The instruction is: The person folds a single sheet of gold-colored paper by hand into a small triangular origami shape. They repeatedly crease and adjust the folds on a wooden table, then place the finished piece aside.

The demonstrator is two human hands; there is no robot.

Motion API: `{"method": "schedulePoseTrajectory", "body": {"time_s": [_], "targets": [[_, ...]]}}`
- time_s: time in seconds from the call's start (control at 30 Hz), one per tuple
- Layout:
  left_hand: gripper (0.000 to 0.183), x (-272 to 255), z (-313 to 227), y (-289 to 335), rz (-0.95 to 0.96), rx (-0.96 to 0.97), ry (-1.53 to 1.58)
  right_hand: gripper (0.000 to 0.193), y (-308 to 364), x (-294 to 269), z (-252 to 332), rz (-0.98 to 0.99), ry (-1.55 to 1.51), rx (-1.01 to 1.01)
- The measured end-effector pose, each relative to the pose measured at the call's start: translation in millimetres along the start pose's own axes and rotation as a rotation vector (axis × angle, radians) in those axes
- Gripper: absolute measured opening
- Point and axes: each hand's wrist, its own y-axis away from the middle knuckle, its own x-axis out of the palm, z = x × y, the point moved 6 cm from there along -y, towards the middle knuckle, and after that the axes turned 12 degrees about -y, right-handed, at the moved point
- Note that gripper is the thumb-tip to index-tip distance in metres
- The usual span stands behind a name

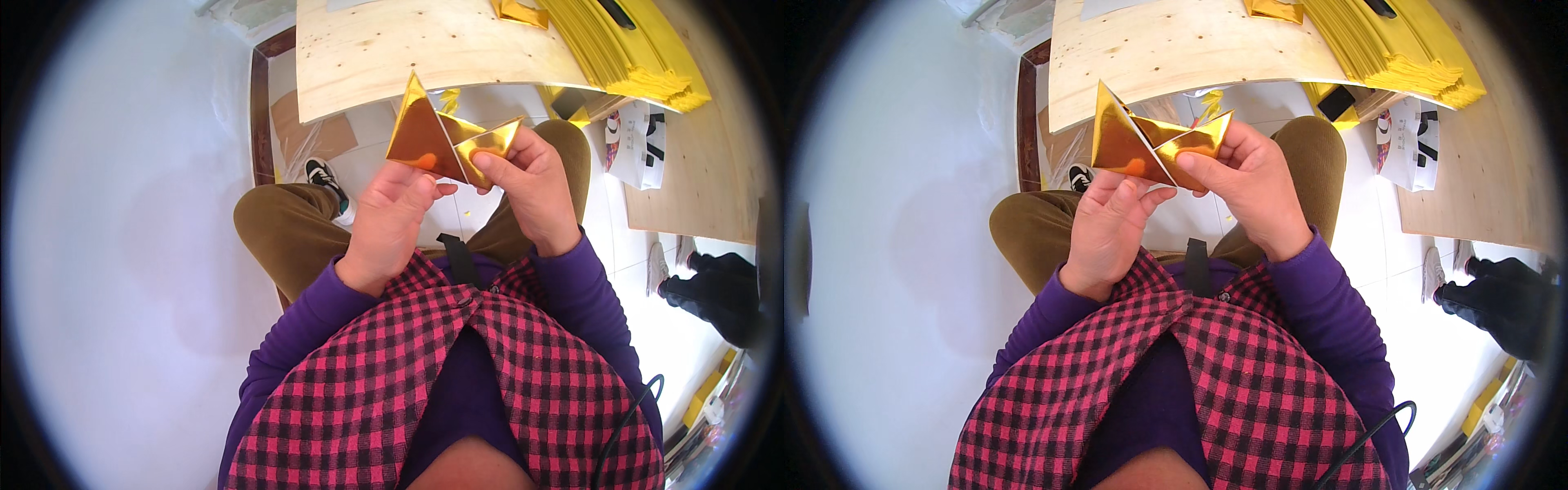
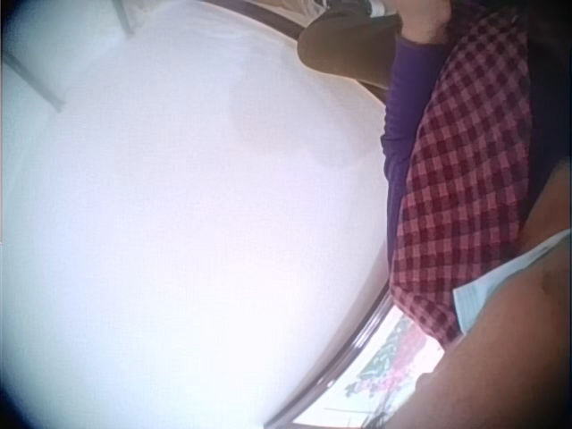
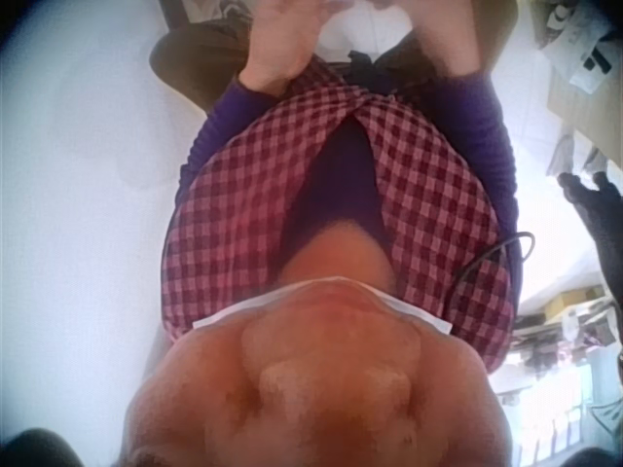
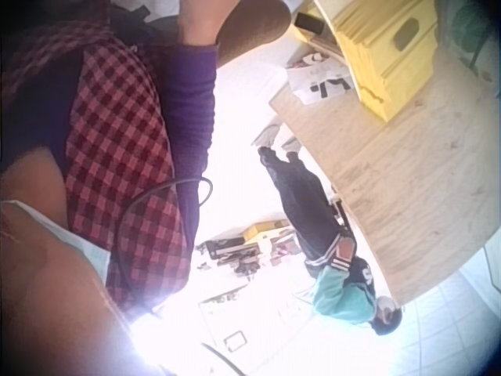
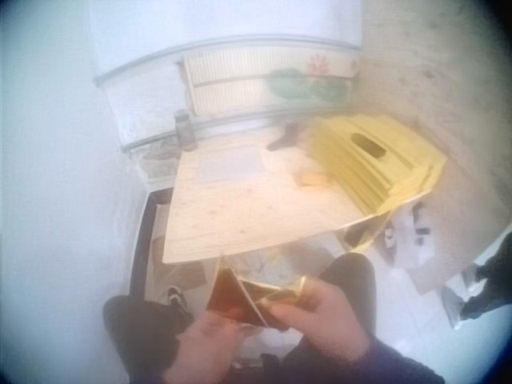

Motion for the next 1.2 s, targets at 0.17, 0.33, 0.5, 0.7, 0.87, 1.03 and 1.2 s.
{"method": "schedulePoseTrajectory", "body": {"time_s": [0.17, 0.33, 0.5, 0.7, 0.87, 1.03, 1.2], "targets": [[0.031, 13.2, -1.3, -2.1, -0.003, -0.015, -0.034, 0.028, 3.6, 16.3, -14.8, 0.014, -0.002, 0.061], [0.030, 10.8, -4.3, -3.9, -0.134, -0.008, -0.030, 0.025, 0.5, 16.8, -23.0, 0.012, 0.006, 0.075], [0.029, -11.7, -24.8, -4.6, -0.326, 0.110, -0.579, 0.044, 1.2, 7.2, -19.3, -0.152, 0.206, -0.036], [0.047, 12.4, -45.3, -9.3, -0.244, 0.745, -1.759, 0.086, 16.3, 50.3, -24.6, 0.126, 0.168, -0.233], [0.058, 13.9, -39.2, -7.7, -0.175, 0.684, -1.806, 0.058, 10.0, 34.3, -32.0, -0.023, -0.121, -0.059], [0.062, -14.0, -44.0, -8.7, -0.226, 0.325, -1.036, 0.037, 4.3, 13.0, -26.0, -0.106, -0.248, 0.042], [0.043, -21.7, -18.0, -13.4, -0.207, -0.098, -0.265, 0.036, 2.9, 10.7, -19.9, -0.013, -0.223, 0.176]]}}
